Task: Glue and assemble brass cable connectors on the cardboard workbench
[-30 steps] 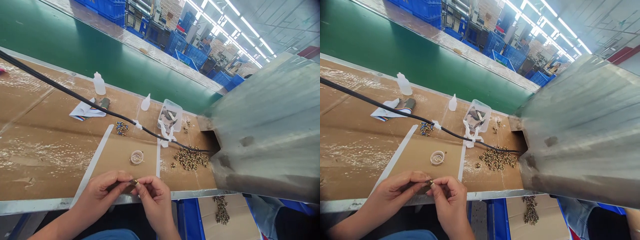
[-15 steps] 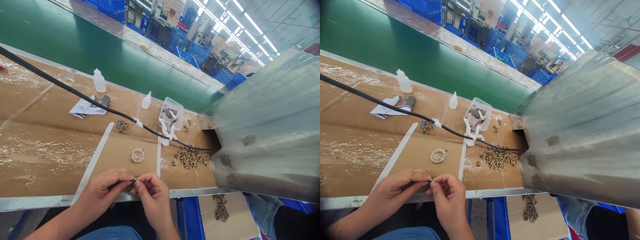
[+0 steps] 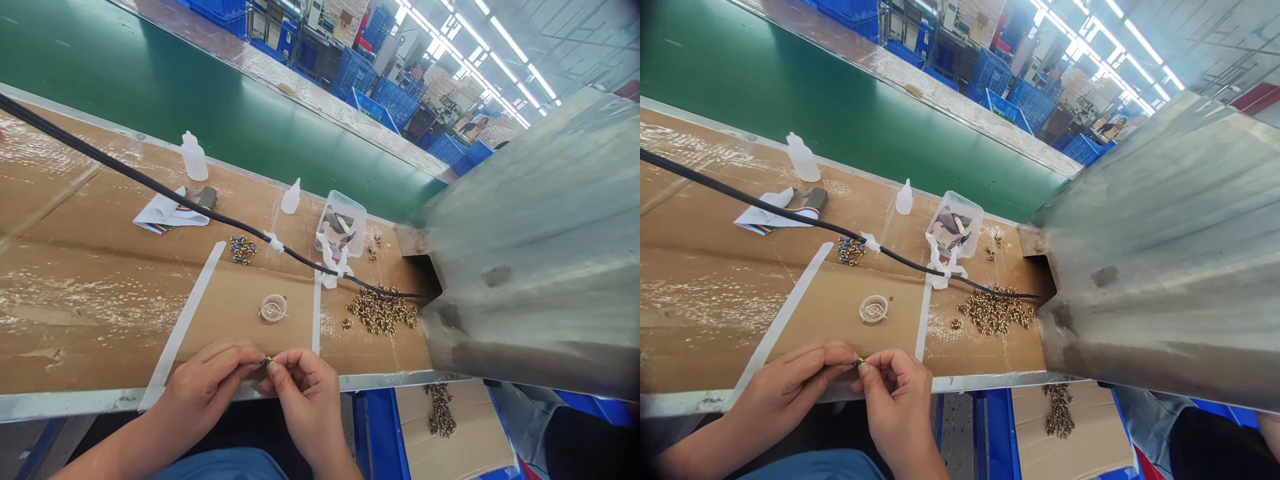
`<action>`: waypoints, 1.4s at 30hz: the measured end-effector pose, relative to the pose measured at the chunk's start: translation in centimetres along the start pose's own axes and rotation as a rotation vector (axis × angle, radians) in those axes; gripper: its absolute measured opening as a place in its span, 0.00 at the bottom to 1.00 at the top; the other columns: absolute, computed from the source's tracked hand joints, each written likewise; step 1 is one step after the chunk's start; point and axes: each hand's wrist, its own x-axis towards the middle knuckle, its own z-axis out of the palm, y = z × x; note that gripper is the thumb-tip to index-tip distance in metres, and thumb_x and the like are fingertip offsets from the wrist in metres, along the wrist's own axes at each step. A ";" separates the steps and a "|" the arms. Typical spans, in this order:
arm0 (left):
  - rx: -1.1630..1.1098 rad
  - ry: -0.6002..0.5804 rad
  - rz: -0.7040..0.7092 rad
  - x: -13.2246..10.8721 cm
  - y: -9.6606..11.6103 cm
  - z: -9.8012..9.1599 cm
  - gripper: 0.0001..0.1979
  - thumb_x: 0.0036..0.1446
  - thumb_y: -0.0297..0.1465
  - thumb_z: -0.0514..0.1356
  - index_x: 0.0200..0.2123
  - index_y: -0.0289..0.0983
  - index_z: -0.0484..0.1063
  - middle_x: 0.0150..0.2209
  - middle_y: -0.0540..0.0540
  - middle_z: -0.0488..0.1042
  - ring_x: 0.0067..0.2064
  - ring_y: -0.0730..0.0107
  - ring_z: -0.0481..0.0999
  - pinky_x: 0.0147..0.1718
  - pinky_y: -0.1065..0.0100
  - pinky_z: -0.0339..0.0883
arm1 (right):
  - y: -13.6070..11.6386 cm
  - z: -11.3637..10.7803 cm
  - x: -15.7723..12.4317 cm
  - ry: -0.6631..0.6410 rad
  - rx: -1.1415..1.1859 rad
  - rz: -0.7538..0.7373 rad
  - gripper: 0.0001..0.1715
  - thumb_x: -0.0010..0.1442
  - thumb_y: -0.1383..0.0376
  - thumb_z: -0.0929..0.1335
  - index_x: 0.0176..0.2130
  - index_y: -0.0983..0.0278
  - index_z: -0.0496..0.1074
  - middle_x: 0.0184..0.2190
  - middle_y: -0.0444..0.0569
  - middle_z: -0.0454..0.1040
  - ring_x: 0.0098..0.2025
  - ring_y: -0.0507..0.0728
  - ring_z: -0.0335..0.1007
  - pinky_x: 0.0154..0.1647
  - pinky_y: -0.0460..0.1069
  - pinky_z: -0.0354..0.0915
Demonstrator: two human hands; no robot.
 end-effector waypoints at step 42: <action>-0.008 -0.099 -0.065 0.7 0.6 0.5 0.09 0.65 0.26 0.50 0.39 0.39 0.70 0.35 0.50 0.75 0.38 0.74 0.75 0.39 0.76 0.67 | -0.3 -1.6 1.2 -0.069 -0.220 -0.111 0.08 0.59 0.64 0.69 0.30 0.62 0.78 0.24 0.44 0.75 0.28 0.53 0.70 0.29 0.45 0.62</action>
